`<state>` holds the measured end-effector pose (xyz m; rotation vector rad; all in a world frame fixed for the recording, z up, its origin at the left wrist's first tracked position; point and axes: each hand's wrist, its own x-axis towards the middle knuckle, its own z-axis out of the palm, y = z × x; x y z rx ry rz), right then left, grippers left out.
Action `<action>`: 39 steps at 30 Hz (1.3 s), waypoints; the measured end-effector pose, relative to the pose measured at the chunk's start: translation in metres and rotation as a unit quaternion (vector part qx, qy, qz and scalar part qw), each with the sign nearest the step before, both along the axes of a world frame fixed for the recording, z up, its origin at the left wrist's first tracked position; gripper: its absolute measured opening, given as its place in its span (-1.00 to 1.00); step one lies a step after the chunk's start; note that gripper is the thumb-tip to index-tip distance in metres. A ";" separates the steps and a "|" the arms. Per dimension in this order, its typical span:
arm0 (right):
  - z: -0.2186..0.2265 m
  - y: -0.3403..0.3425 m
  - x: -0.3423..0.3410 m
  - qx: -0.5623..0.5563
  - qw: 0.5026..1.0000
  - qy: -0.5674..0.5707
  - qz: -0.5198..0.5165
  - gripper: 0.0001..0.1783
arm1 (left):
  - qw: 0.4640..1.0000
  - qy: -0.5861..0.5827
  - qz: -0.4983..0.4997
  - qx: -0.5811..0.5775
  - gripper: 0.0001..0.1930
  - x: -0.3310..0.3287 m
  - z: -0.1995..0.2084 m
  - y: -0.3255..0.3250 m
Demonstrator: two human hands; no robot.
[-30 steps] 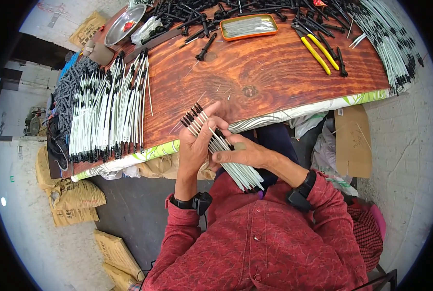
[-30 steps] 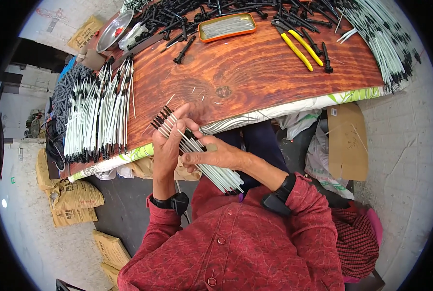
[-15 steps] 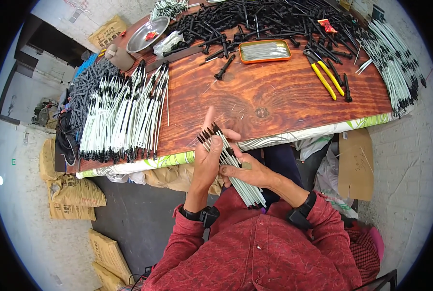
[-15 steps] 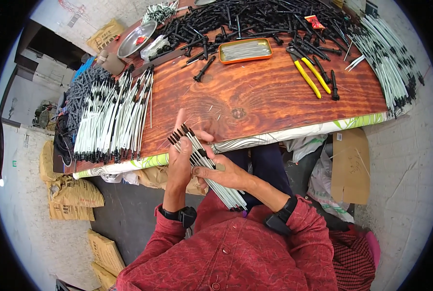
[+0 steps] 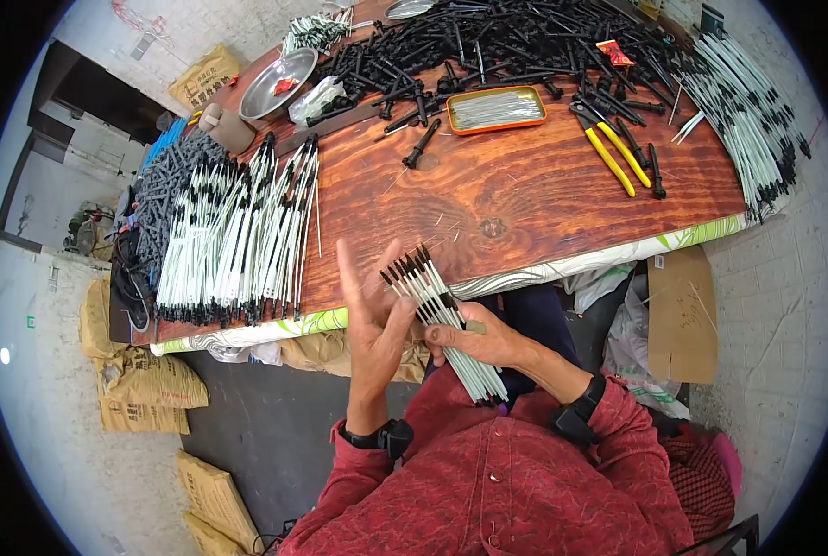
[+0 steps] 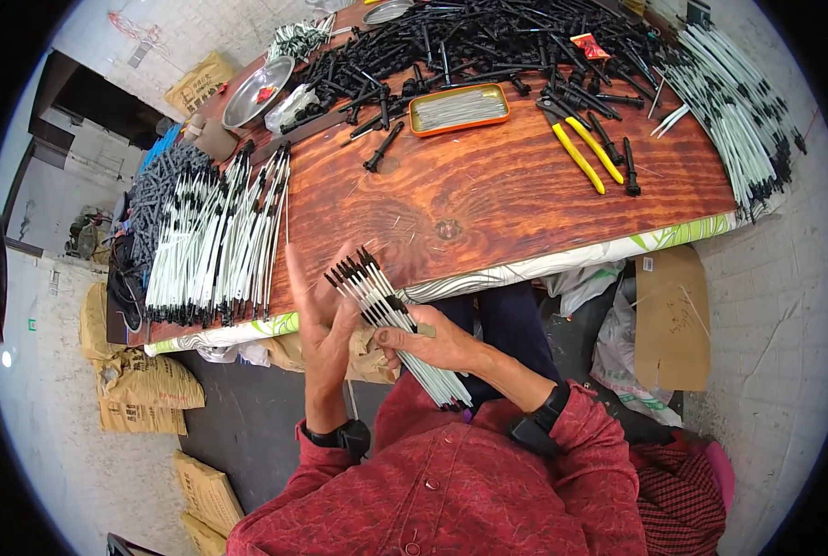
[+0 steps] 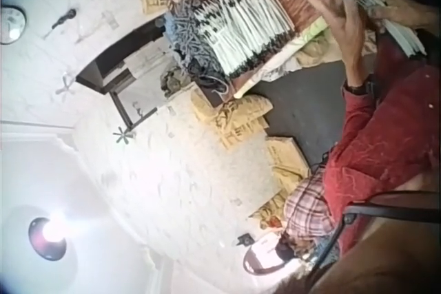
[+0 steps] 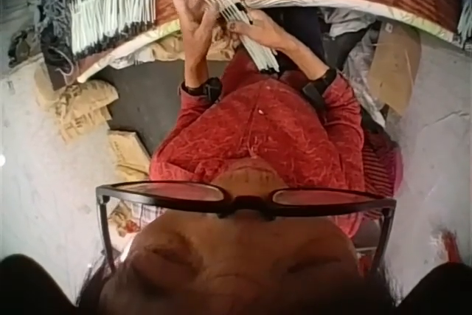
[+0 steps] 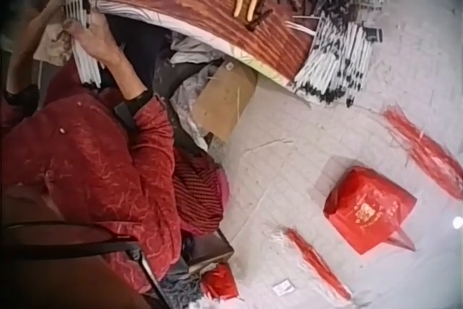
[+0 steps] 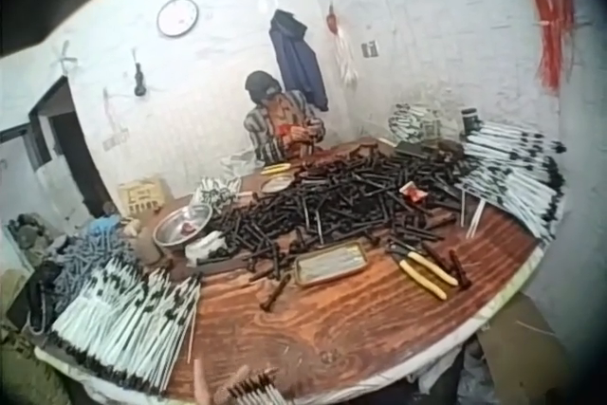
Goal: The person gathers white rods by hand, aligns them, and inserts the ends into a black plastic component. They then pick up a small metal pin from a container and push it into the black component to secure the rods.
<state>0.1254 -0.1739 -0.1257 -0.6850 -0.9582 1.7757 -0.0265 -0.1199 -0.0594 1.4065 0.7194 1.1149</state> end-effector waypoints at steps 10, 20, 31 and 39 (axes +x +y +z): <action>0.009 -0.007 -0.003 0.002 1.000 -0.020 0.006 -0.72 | 0.982 0.039 -0.115 -0.145 -0.34 -0.023 -0.022 0.003; 0.015 0.014 -0.001 0.196 0.953 -0.221 -0.071 -0.24 | 0.940 -0.002 -0.255 -0.225 -0.57 -0.012 0.002 0.037; -0.005 0.006 0.010 0.129 0.982 -0.137 0.010 -0.03 | 0.954 0.054 -0.266 -0.131 -0.63 -0.005 -0.004 0.028; -0.033 -0.001 0.022 0.098 0.986 -0.132 -0.009 -0.05 | 0.940 0.020 -0.253 -0.228 -0.64 -0.008 -0.011 0.025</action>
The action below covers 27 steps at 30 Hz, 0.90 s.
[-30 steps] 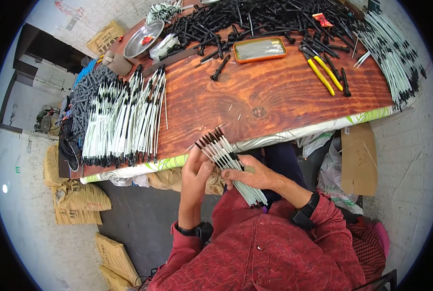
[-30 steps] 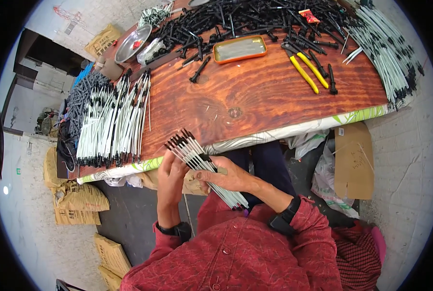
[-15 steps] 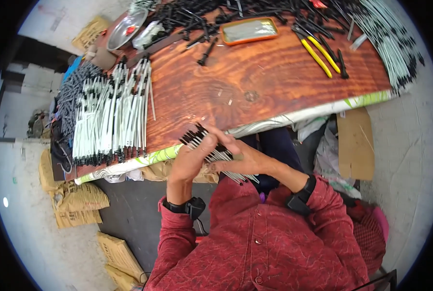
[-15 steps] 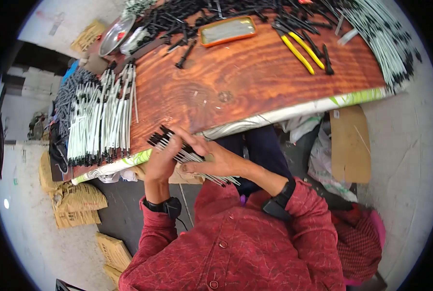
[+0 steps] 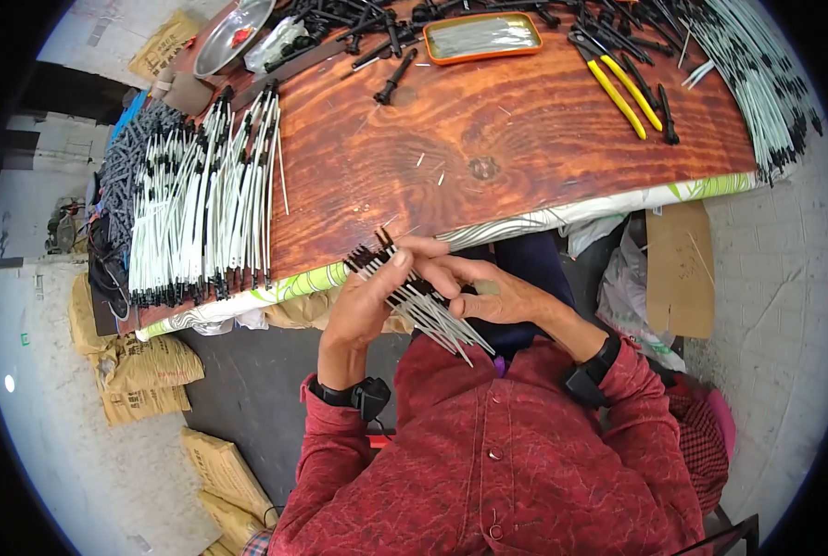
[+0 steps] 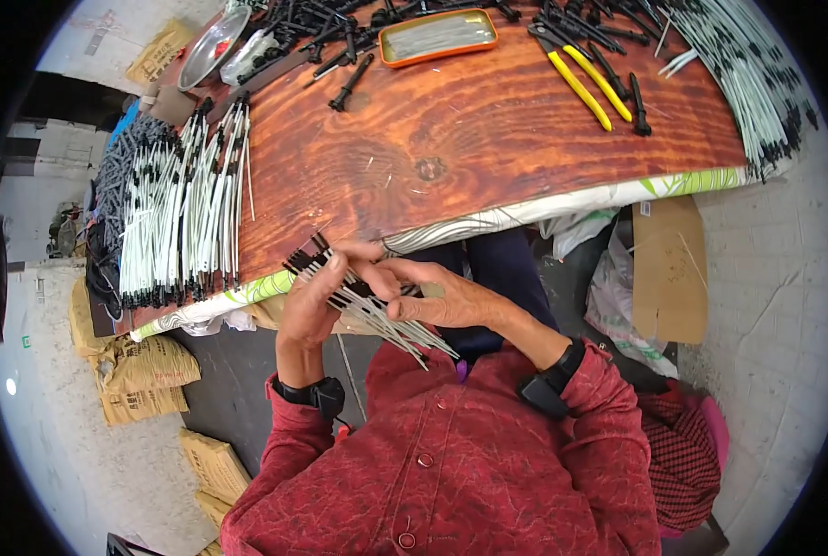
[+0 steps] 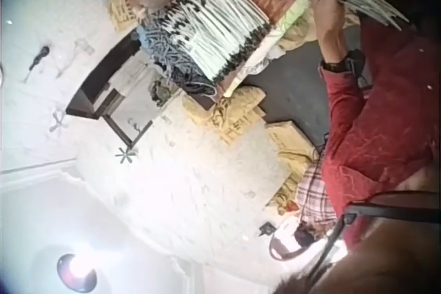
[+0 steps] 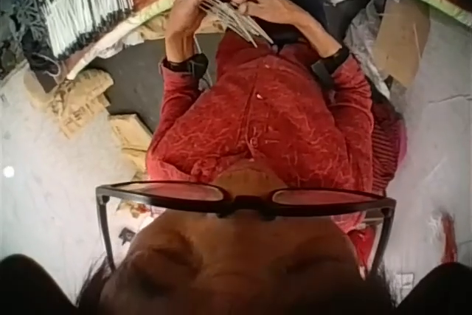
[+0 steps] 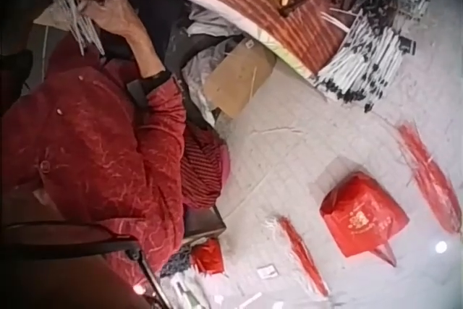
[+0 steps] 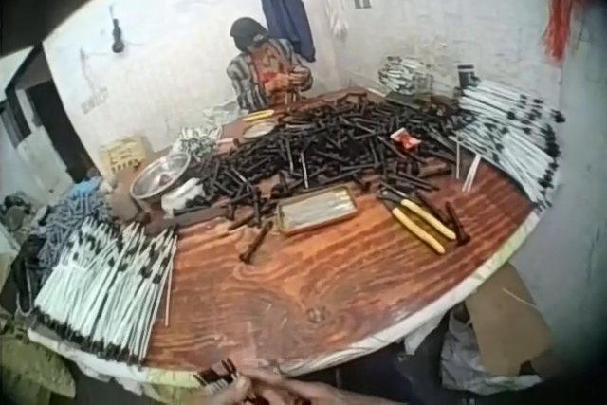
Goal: The person gathers white rods by hand, aligns them, and inserts the ends into a black plastic component. They then pick up a small metal pin from a container and push it into the black component to secure the rods.
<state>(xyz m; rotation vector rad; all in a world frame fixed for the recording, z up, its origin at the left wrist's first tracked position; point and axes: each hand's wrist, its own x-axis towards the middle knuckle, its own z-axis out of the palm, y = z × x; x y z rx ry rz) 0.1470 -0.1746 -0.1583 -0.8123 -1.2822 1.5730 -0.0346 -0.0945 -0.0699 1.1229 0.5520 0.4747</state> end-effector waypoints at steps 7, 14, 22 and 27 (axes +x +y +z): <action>0.015 -0.011 0.010 -0.034 0.999 -0.011 0.041 0.06 | 0.994 -0.069 -0.030 -0.082 -0.61 -0.015 -0.005 -0.005; 0.013 -0.027 0.023 0.011 0.997 0.026 -0.070 0.00 | 0.976 -0.192 -0.083 -0.057 -0.64 -0.030 -0.010 -0.020; 0.010 -0.044 0.034 -0.062 0.996 0.067 0.001 -0.05 | 0.967 -0.230 0.005 -0.108 -0.63 -0.026 0.002 -0.009; 0.013 -0.039 0.013 0.033 0.992 -0.060 0.102 -0.15 | 0.966 -0.225 -0.050 -0.114 -0.59 -0.017 0.014 -0.008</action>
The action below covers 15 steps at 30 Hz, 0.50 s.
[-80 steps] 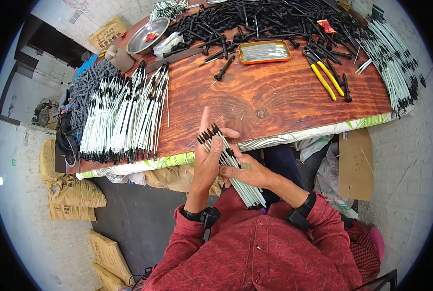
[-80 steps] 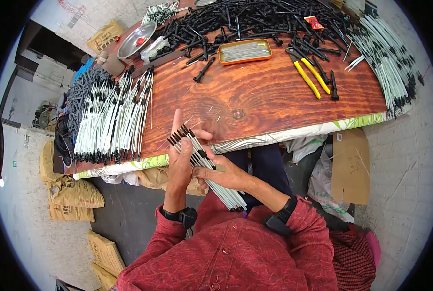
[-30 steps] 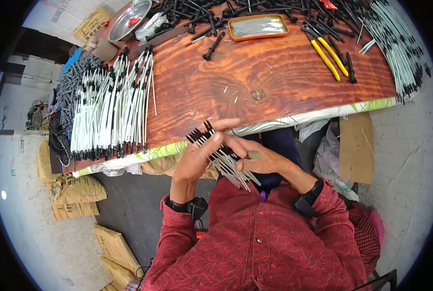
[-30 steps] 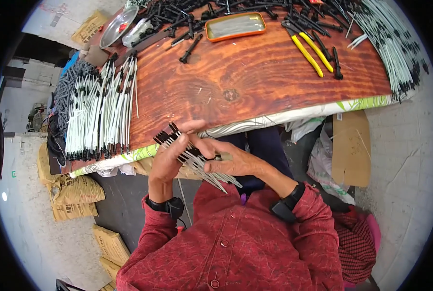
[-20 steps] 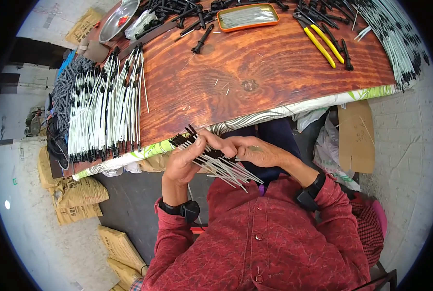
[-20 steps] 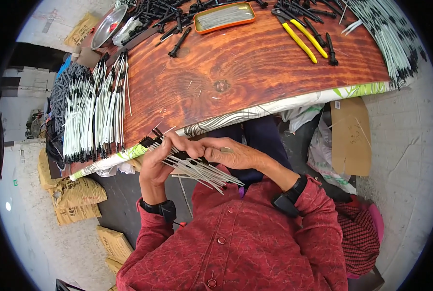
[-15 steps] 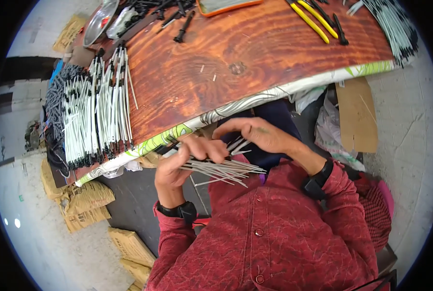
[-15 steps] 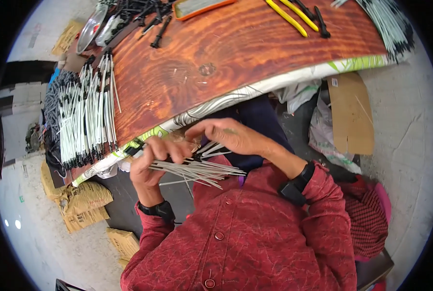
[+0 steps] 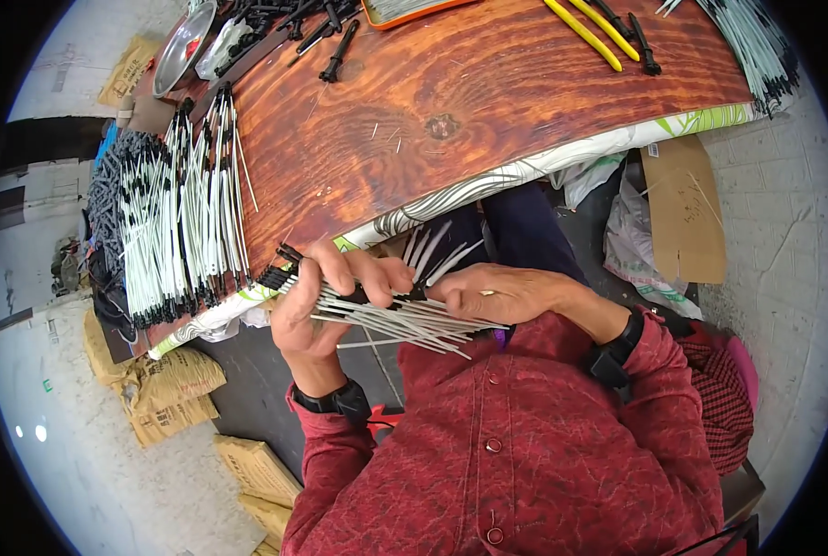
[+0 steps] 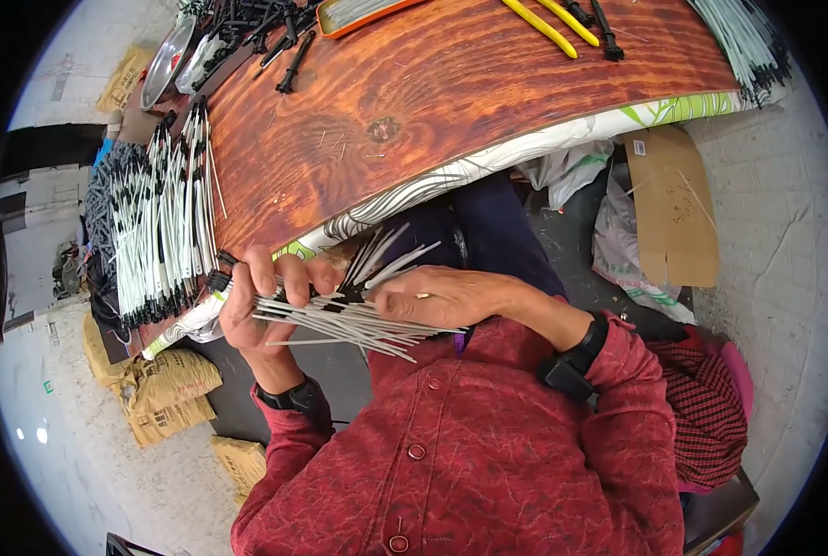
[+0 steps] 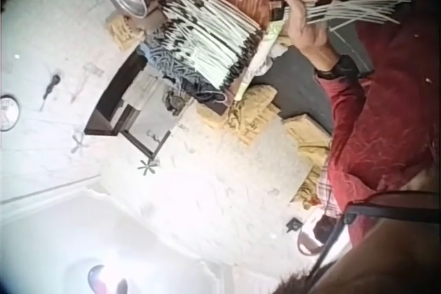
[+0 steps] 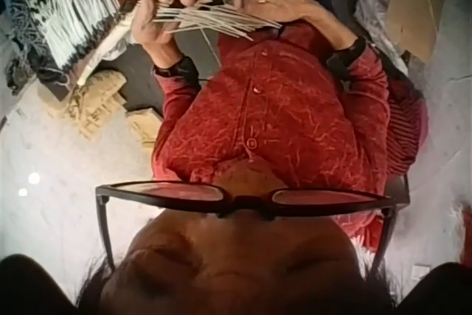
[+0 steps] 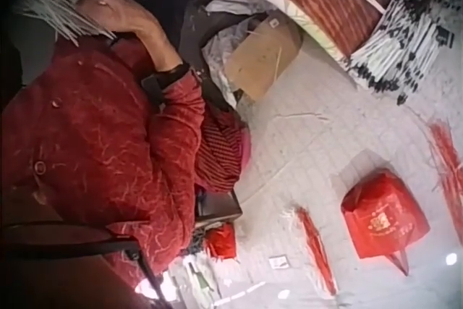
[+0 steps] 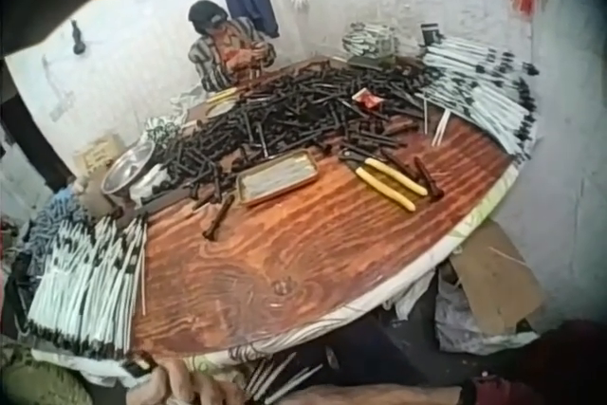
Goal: The person gathers white rods by hand, aligns them, and inserts the ends into a black plastic component. They then pick up a small metal pin from a container and push it into the black component to secure the rods.
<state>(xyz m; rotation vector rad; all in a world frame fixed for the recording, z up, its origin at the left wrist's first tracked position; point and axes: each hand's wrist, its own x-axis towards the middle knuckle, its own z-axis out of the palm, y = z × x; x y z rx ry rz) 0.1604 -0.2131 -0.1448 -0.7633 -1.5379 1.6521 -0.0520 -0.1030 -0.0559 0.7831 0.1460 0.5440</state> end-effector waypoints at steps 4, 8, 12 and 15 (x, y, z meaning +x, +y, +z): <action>0.018 0.013 -0.003 0.060 0.996 0.038 0.062 -0.21 | 0.998 -0.040 -0.014 0.052 -0.58 -0.001 0.015 -0.010; 0.061 0.020 -0.009 0.086 0.983 0.104 0.122 -0.21 | 0.955 -0.150 -0.205 0.154 -0.61 -0.013 0.053 0.012; 0.094 0.041 -0.002 0.143 0.979 0.117 0.082 -0.24 | 0.928 -0.135 -0.238 0.252 -0.63 0.004 0.094 0.030; 0.094 0.060 0.009 0.177 0.982 0.047 0.052 -0.27 | 0.908 -0.122 -0.180 0.358 -0.63 0.024 0.097 0.031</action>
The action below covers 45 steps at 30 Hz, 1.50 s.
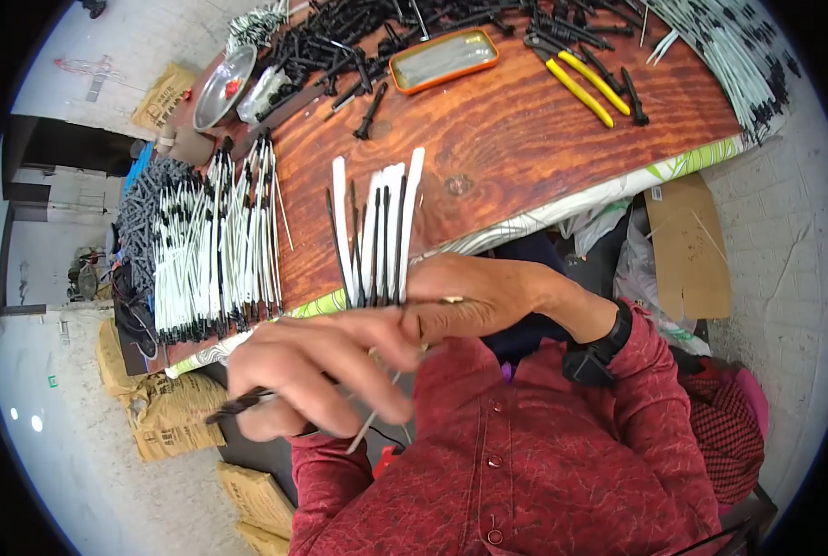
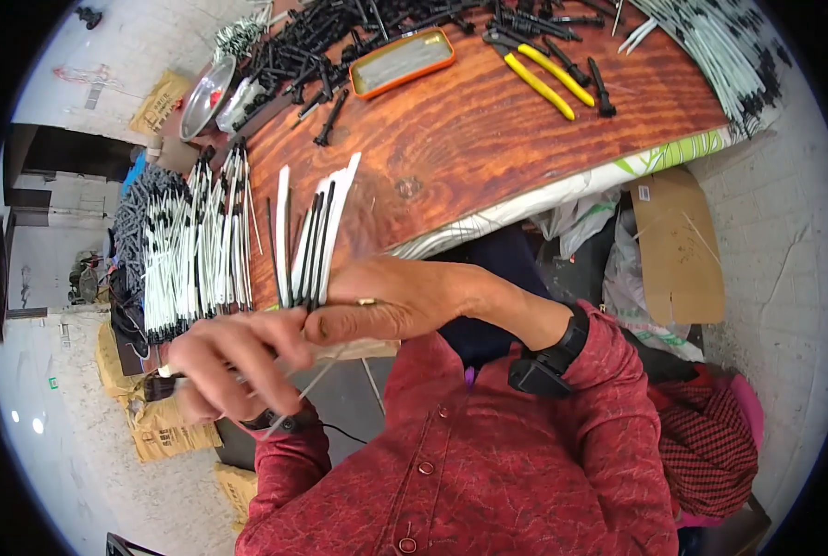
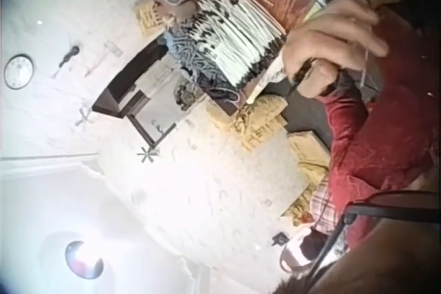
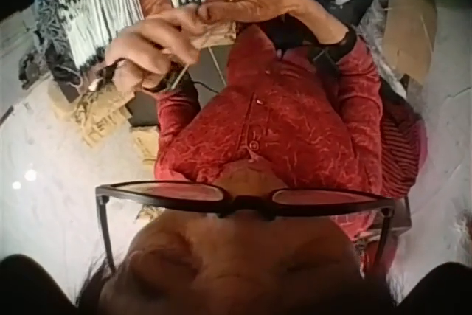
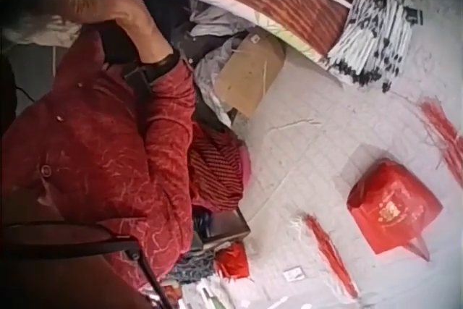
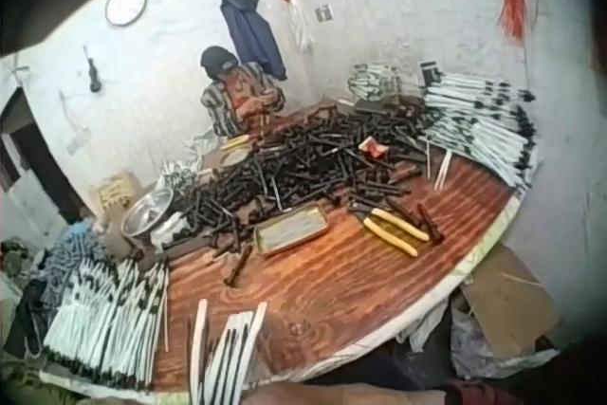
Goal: The person gathers white rods by hand, aligns them, and inserts the ends into a black plastic component. They then pick up a small metal pin from a container and push it into the black component to secure the rods.
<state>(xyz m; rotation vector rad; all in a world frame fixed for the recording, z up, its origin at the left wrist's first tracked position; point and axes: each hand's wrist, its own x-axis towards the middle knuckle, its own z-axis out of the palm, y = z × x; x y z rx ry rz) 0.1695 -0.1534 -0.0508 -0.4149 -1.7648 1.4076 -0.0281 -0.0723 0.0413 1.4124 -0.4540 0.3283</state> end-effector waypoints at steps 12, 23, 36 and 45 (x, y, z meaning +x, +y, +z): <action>-0.037 -0.033 0.053 -0.128 0.953 -0.159 -0.226 -0.49 | 0.967 0.166 0.148 -0.125 -0.61 0.016 -0.062 0.002; 0.001 0.043 0.037 -0.310 0.928 0.133 -0.158 -0.41 | 0.958 0.254 0.131 -0.014 -0.65 0.026 -0.063 -0.002; -0.004 0.022 0.059 -0.255 0.942 0.072 -0.208 -0.36 | 0.942 0.213 0.259 0.012 -0.58 0.022 -0.057 0.000; -0.026 0.013 0.050 -0.161 0.976 -0.005 -0.149 -0.53 | 0.873 0.241 0.349 0.240 -0.57 0.029 -0.056 0.014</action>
